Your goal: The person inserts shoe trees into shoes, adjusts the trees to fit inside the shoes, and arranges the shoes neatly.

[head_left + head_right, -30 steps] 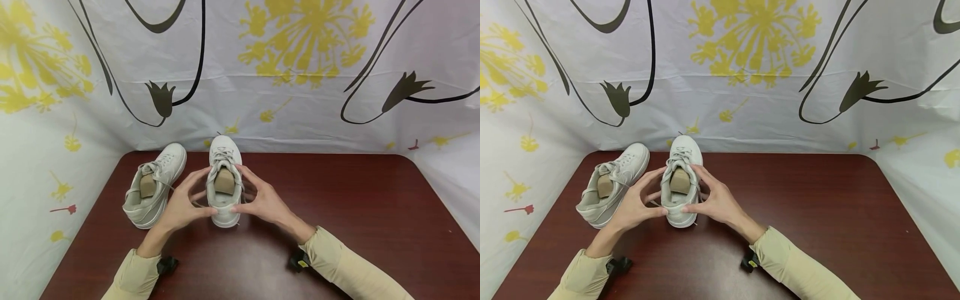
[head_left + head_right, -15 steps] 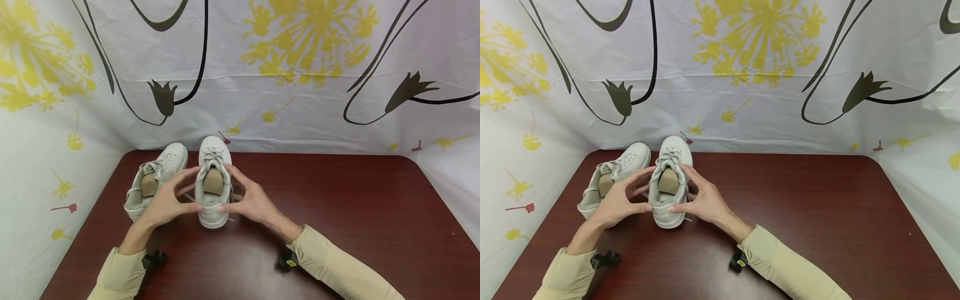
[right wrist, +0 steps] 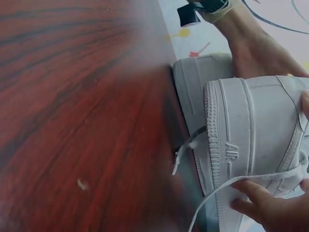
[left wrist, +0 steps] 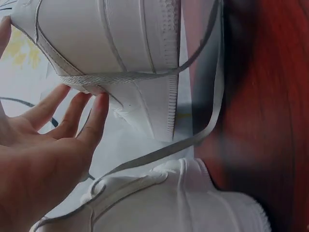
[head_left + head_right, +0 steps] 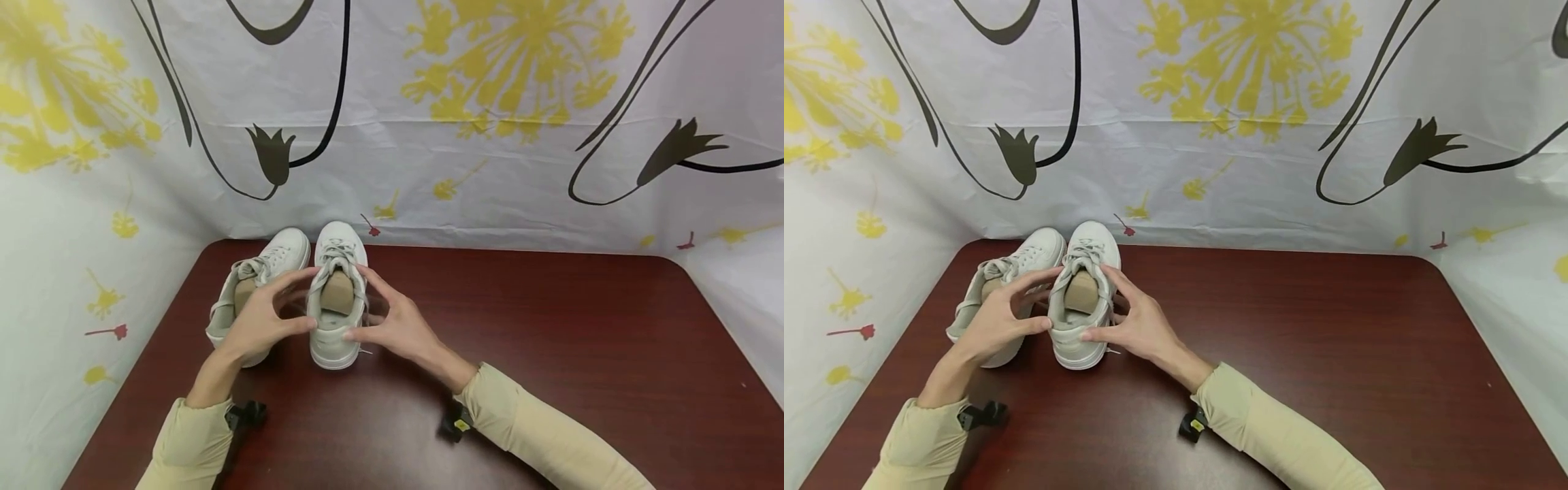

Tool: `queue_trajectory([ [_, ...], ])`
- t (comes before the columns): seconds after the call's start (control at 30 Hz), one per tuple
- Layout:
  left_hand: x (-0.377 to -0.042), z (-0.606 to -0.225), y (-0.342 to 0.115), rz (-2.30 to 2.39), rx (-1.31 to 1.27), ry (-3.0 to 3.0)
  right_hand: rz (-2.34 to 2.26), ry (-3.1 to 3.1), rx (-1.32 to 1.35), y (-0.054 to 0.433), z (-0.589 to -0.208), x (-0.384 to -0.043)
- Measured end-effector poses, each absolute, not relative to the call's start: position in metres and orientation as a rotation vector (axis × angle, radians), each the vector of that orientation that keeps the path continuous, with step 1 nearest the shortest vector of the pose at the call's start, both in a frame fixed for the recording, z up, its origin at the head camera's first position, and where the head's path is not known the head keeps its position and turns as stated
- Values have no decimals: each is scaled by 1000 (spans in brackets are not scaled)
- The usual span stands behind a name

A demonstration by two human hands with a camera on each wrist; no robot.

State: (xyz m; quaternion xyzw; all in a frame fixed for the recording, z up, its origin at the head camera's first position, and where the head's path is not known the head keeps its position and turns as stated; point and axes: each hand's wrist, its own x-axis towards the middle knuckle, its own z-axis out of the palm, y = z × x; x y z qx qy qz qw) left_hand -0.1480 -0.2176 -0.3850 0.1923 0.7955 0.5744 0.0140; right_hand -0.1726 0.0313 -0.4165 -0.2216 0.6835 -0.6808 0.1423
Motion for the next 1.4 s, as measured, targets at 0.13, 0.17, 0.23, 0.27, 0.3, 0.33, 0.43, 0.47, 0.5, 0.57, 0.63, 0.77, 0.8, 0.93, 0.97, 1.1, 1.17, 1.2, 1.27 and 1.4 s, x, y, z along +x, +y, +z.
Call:
queue_trajectory([
  [0.13, -149, -384, -221, 1798, 604, 2487, -1999, 1972, -666, 23, -422, -172],
  [0.17, -149, -383, -222, 1791, 603, 2507, -2007, 1977, -673, 20, -424, -171],
  [0.23, -149, -382, -221, 1746, 590, 2578, -2016, 1994, -669, 16, -426, -170],
  [0.27, -148, -382, -221, 1710, 582, 2628, -2018, 2007, -661, 15, -426, -169],
  [0.3, -148, -381, -221, 1679, 570, 2672, -2021, 2015, -660, 13, -426, -169],
  [0.33, -147, -380, -220, 1648, 558, 2714, -2016, 2032, -654, 11, -426, -168],
  [0.43, -146, -376, -219, 1596, 524, 2796, -2005, 2066, -647, 7, -427, -168],
  [0.47, -145, -375, -218, 1597, 521, 2809, -2001, 2071, -650, 5, -427, -168],
  [0.5, -145, -374, -217, 1597, 520, 2825, -2000, 2075, -655, 3, -427, -168],
  [0.57, -144, -371, -217, 1586, 510, 2869, -1997, 2083, -663, 0, -428, -168],
  [0.63, -143, -369, -216, 1565, 488, 2917, -1987, 2101, -671, -3, -426, -167],
  [0.77, -144, -365, -215, 1518, 401, 2952, -1966, 2168, -637, -7, -423, -164],
  [0.8, -145, -365, -214, 1511, 377, 2948, -1956, 2189, -621, -8, -422, -163],
  [0.93, -146, -366, -215, 1483, 307, 2946, -1950, 2214, -580, -13, -422, -160],
  [0.97, -146, -366, -216, 1486, 290, 2943, -1949, 2218, -581, -15, -422, -160],
  [1.1, -145, -362, -215, 1516, 219, 2909, -1929, 2253, -594, -22, -422, -159],
  [1.17, -144, -360, -214, 1523, 184, 2880, -1905, 2279, -602, -25, -423, -158],
  [1.2, -143, -359, -213, 1525, 173, 2869, -1890, 2292, -608, -26, -424, -158],
  [1.27, -143, -359, -213, 1513, 169, 2859, -1867, 2310, -626, -28, -426, -158],
  [1.4, -142, -362, -213, 1525, 182, 2832, -1829, 2345, -672, -27, -429, -158],
])
